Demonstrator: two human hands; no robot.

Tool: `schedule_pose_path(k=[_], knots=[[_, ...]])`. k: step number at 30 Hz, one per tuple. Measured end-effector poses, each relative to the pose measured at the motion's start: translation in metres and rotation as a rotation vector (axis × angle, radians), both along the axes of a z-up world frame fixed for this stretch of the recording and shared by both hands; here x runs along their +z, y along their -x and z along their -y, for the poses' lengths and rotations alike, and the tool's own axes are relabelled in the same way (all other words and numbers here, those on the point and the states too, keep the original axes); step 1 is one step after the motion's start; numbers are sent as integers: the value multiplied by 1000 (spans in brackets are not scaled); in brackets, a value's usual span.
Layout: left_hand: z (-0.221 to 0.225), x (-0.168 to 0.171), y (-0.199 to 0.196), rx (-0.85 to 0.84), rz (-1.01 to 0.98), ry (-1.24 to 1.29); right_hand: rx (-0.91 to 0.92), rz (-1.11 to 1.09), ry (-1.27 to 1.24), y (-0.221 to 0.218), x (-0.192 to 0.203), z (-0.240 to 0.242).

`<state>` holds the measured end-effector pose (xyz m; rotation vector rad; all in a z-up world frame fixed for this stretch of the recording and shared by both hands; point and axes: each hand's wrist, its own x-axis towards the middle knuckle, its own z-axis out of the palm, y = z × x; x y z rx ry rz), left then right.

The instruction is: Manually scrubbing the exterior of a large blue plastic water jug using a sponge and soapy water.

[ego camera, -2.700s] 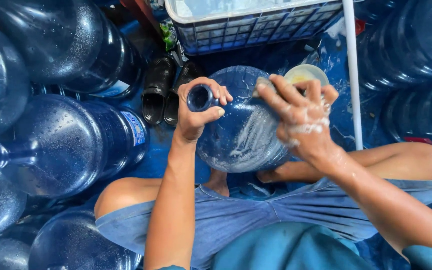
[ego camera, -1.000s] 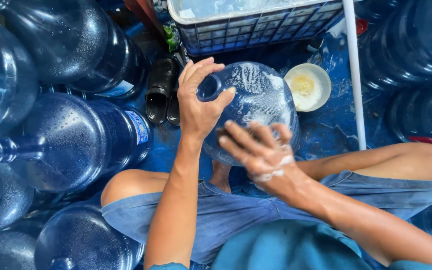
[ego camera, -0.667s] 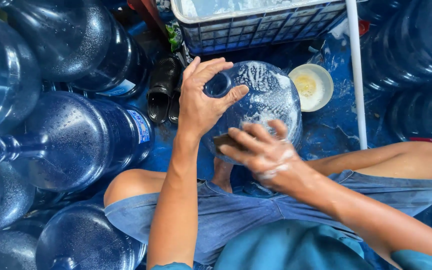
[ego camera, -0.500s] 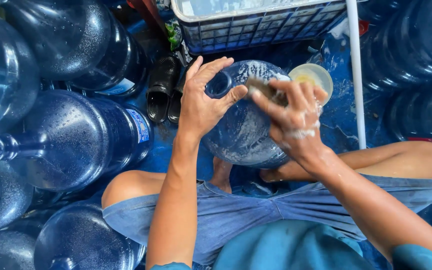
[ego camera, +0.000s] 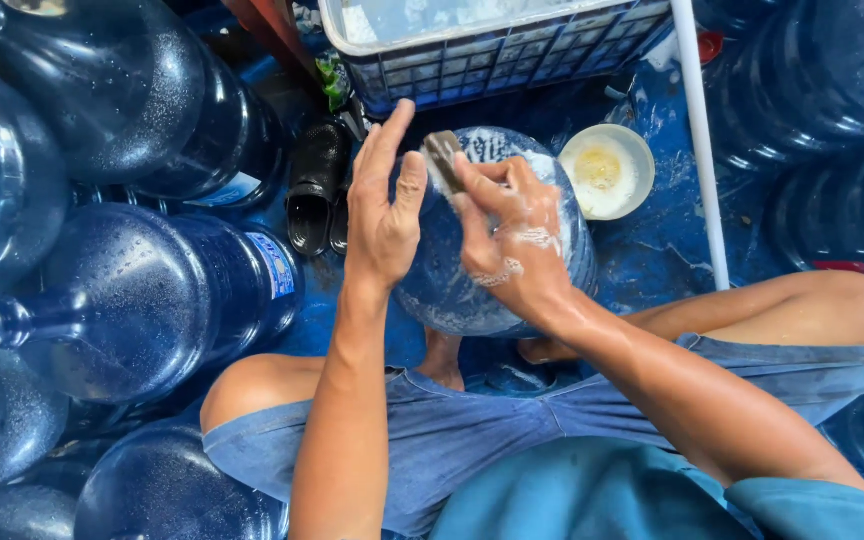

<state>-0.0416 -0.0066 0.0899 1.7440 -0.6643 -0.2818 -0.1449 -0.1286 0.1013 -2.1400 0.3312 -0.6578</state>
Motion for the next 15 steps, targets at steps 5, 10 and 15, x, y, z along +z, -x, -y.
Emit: schedule_pose_path(k=[5, 10, 15], knots=[[7, -17, 12, 228, 96, 88, -103, -168, 831, 21, 4, 41], [15, -18, 23, 431, 90, 205, 79, 1, 635, 70, -7, 32], [24, -14, 26, 457, -5, 288, -106, 89, 521, 83, -44, 51]])
